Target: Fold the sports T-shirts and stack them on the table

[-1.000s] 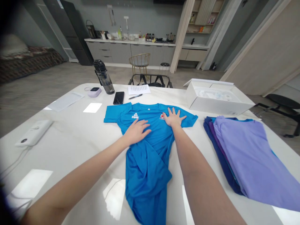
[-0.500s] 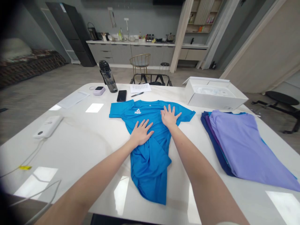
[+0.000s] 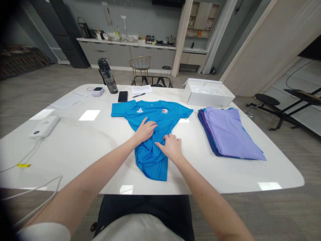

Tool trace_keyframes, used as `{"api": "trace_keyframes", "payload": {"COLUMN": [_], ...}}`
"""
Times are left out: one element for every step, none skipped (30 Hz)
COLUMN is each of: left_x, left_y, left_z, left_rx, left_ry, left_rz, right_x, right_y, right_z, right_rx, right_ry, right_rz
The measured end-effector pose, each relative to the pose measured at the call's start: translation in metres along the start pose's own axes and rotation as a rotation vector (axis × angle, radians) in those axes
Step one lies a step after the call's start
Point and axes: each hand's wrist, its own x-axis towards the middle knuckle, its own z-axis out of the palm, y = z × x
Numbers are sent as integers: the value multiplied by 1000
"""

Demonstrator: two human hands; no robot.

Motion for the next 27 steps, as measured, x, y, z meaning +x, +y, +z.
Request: {"api": "trace_keyframes", "payload": {"left_x": [-3, -7, -11, -15, -19, -23, -27, -31, -35, -38, -42, -47, -53, -60, -67, -76, -86, -97, -108, -120, -132, -145, -159, -173, -187, -200, -213], "left_y": [8, 16, 24, 33, 40, 47, 54, 59, 63, 67, 69, 71, 71, 70, 68, 66, 62, 57, 52, 46, 41, 35, 29, 23, 18, 14, 11], "left_z": [-4, -8, -10, -11, -12, -12, -12, -13, -15, -18, -23, -29, -36, -44, -52, -60, -67, -74, -79, -84, -87, -91, -93, -97, -100, -104, -109], "left_rx": [-34, -74, -116, -154, -187, -215, -240, -265, -295, -331, -371, -414, -454, -487, -512, -529, -542, -551, -556, -550, -531, -498, -455, -407, -361, -321, -288], "left_ry": [-12, -34, -64, -100, -138, -172, -198, -211, -210, -199, -185, -167, -153, -142, -134, -127, -123, -125, -137, -156, -182, -209, -237, -260, -277, -294, -312], "left_rz": [34, 56, 65, 70, 73, 78, 83, 89, 91, 89, 86, 79, 71, 62, 53, 43, 35, 30, 29, 27, 25, 19, 10, -4, -27, -55, -86], "right_x": [-7, -12, -17, -20, -22, -23, -24, -25, -26, -28, -31, -34, -39, -44, -51, -57, -64, -70, -76, -82, -87, -92, -95, -99, -102, -104, -107], "right_y": [3, 6, 10, 13, 15, 17, 17, 16, 14, 11, 6, 1, -5, -11, -17, -22, -26, -29, -30, -30, -29, -25, -20, -13, -5, 6, 17], "right_z": [-3, -5, -7, -9, -10, -10, -11, -11, -13, -15, -17, -20, -22, -24, -25, -24, -21, -18, -13, -9, -4, -1, 1, 2, 1, -2, -6], "right_rx": [-8, -11, -9, 1, 19, 50, 100, 176, 284, 418, 568, 719, 856, 967, 1044, 1077, 1061, 997, 894, 769, 635, 508, 395, 299, 221, 160, 118], "right_ry": [-16, -36, -57, -81, -104, -120, -125, -118, -98, -74, -58, -58, -75, -105, -136, -158, -166, -160, -148, -135, -125, -118, -110, -106, -106, -109, -117], "right_rz": [26, 48, 62, 66, 57, 40, 18, -5, -31, -56, -80, -102, -120, -133, -144, -156, -173, -194, -217, -240, -262, -281, -296, -310, -324, -332, -333]}}
